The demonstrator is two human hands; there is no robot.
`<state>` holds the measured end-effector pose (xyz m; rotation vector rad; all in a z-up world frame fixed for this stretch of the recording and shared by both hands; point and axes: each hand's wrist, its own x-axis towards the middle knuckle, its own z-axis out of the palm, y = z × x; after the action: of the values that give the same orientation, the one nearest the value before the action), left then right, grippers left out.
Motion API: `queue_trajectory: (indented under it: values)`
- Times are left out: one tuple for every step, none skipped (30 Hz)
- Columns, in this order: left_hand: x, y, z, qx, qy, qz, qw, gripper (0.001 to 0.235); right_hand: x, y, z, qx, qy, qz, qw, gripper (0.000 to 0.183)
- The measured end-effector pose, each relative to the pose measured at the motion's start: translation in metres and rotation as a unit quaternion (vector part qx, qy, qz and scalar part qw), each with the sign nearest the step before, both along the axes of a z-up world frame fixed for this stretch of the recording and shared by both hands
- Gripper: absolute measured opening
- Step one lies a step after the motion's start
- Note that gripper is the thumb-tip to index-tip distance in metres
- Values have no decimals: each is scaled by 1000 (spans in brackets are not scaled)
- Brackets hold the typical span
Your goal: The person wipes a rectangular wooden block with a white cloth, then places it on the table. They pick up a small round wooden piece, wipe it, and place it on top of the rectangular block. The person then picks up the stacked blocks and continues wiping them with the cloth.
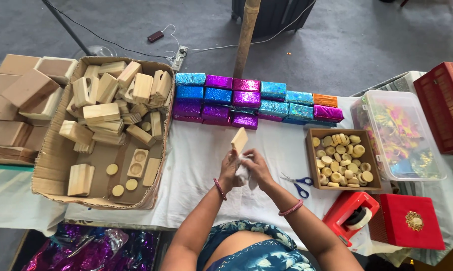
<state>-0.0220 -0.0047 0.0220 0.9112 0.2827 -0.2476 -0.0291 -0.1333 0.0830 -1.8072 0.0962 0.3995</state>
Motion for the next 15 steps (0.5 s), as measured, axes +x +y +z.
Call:
queue_trajectory:
  values:
    - [0,3,0,2,-1,0,1000,77,-5,-1,-7,2,-1,0,1000,28]
    - [1,7,0,-24,15,-19,999,77,-9,-1,-15,46,-82,-13,995,24]
    - [5,7,0,-52,27,-38,998,78,-10,-5,-20,88,-166,-25,982,19]
    - [9,11,8,-53,24,-38,998,78,-12,-9,-10,87,-169,-24,981,19]
    - [8,14,14,-42,50,-74,995,78,-17,-13,0,-19,-264,42,964,15]
    - [8,18,20,-30,76,-109,991,78,-22,-17,9,-124,-351,107,922,12]
    - [9,17,12,-29,76,-109,991,78,-21,-18,18,-124,-351,106,922,12]
    - [10,15,4,17,66,-120,990,78,-19,-19,26,-210,-460,169,846,14]
    - [12,14,-3,63,55,-131,988,77,-17,-20,35,-292,-555,225,746,16]
    - [11,11,0,64,54,-133,988,77,-19,-15,30,-292,-555,223,746,16]
    - [12,7,3,103,-1,-111,989,76,-20,-12,26,-288,-551,179,762,18]
    - [13,3,5,140,-56,-88,985,75,-20,-9,22,-284,-546,135,776,20]
    - [11,1,2,138,-54,-90,985,75,-17,-10,3,-285,-544,136,777,20]
    - [8,-1,-2,147,-72,-76,984,75,-13,-12,-17,-239,-380,60,892,17]
    - [8,1,-5,158,-91,-62,981,75,-8,-11,-37,-180,-199,-18,963,14]
